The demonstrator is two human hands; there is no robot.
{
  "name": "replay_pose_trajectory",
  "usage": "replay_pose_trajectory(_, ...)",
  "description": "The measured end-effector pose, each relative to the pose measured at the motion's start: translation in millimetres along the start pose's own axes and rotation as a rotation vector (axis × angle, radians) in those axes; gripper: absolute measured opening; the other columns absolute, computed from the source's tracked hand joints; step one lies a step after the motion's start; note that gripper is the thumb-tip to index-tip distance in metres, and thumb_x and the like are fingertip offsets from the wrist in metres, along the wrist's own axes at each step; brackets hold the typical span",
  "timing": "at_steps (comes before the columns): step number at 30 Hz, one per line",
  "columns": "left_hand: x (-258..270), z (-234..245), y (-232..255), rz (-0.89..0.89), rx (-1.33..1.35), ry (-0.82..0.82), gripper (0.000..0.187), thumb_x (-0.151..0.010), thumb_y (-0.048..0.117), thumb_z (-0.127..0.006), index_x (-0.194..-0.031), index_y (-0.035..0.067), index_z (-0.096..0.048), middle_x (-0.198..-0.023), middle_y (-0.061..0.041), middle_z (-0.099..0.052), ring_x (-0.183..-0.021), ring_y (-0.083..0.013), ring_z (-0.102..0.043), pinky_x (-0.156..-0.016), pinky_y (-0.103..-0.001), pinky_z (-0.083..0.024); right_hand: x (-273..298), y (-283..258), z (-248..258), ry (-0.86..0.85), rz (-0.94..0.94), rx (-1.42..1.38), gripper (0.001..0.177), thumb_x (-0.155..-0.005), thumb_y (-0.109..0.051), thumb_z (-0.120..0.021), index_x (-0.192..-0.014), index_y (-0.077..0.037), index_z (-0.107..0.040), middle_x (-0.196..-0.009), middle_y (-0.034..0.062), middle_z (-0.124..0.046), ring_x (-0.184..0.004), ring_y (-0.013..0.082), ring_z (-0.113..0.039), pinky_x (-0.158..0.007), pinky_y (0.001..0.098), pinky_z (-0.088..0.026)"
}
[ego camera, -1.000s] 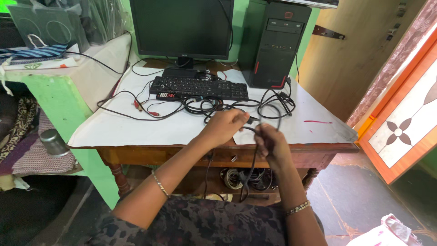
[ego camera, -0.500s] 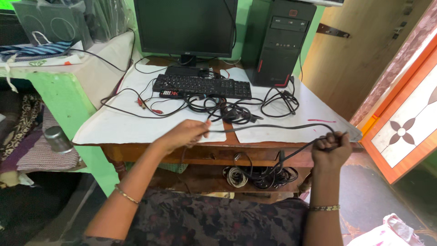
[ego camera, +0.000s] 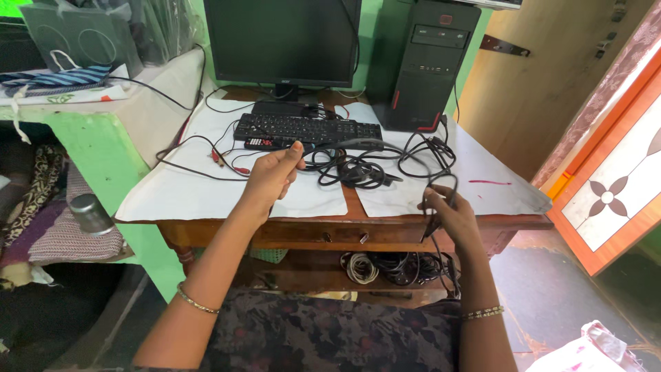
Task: The person untangles and coils black cables, then wipes them with a blue cloth. The person places the coiled cables under the desk and continues to handle other cables on the desk surface.
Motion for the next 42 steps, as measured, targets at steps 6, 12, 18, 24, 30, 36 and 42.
replay_pose_trajectory(6,-2,-13,-5,-0.025,0.067,0.058,0.052,-0.094,0.06,-0.06,-0.081,0.01,-0.063,-0.055,0.01,-0.038,-0.044,-0.0014,-0.027,-0.04,-0.021,-0.02,0,-2,-9,0.055,0.045,-0.05,0.045,-0.094,-0.04,-0.067,-0.113,0.001,-0.071,-0.087,0.0088,-0.077,-0.061,0.0131,-0.064,-0.055,0.0281,-0.05)
replay_pose_trajectory(12,-12,-41,-12,-0.218,-0.008,0.044,0.054,-0.096,0.059,-0.061,-0.085,0.007,-0.071,-0.061,0.008,-0.047,-0.054,-0.0019,-0.04,-0.048,-0.02,-0.03,14,-12,-16,0.241,0.242,0.118,0.04,-0.097,-0.037,-0.069,-0.081,0.001,-0.069,-0.061,0.0041,-0.065,-0.054,0.009,-0.056,-0.051,0.0278,-0.044)
replay_pose_trajectory(18,-15,-81,-16,-0.394,-0.004,-0.002,0.046,-0.099,0.047,-0.063,-0.092,0.003,-0.072,-0.082,0.004,-0.071,-0.071,-0.0019,-0.055,-0.065,-0.02,-0.046,27,-21,-24,0.433,0.428,0.342,0.052,-0.108,-0.034,-0.073,-0.079,0.007,-0.06,-0.06,0.0161,-0.051,-0.059,0.0174,-0.044,-0.055,0.0339,-0.038)
replay_pose_trajectory(24,17,-121,-5,-0.606,-0.288,-0.028,0.024,-0.101,0.027,-0.07,-0.091,0.006,-0.074,-0.09,-0.004,-0.077,-0.075,-0.0086,-0.07,-0.064,-0.029,-0.054,74,-70,-37,0.367,1.061,0.174,0.045,-0.116,-0.034,-0.05,-0.147,-0.002,-0.049,-0.123,0.0168,-0.066,-0.104,0.0261,-0.066,-0.09,0.0345,-0.055)
replay_pose_trajectory(30,25,-140,-7,-0.517,-0.557,-0.003,0.029,-0.096,0.033,-0.069,-0.088,0.006,-0.073,-0.056,-0.01,-0.062,-0.046,-0.0152,-0.057,-0.047,-0.035,-0.041,78,-67,-63,0.048,0.872,0.248,0.044,-0.107,-0.027,-0.054,-0.145,-0.004,-0.052,-0.103,0.016,-0.07,-0.095,0.026,-0.071,-0.074,0.0339,-0.055)
replay_pose_trajectory(36,14,-134,-6,-0.355,-0.506,-0.05,0.038,-0.099,0.04,-0.067,-0.085,0.006,-0.075,-0.053,-0.008,-0.057,-0.046,-0.0131,-0.046,-0.046,-0.033,-0.035,60,-53,-56,0.076,0.801,0.293,0.018,-0.099,-0.013,-0.063,-0.115,-0.006,-0.067,-0.078,0.0086,-0.073,-0.055,0.0189,-0.062,-0.055,0.0326,-0.049)
replay_pose_trajectory(42,29,-125,1,-0.345,-0.43,-0.118,0.036,-0.095,0.041,-0.069,-0.09,0.006,-0.077,-0.068,-0.004,-0.072,-0.056,-0.0074,-0.055,-0.053,-0.027,-0.043,41,-30,-13,0.462,0.76,0.144,0.013,-0.106,-0.008,-0.057,-0.105,-0.003,-0.068,-0.071,0.0056,-0.06,-0.059,0.013,-0.054,-0.055,0.0268,-0.041)
Point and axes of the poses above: each hand's wrist, its own x-axis away from the middle knuckle, its own z-axis out of the back of the hand, y = z × x, the point moved 4 cm from there along -x, towards the middle knuckle
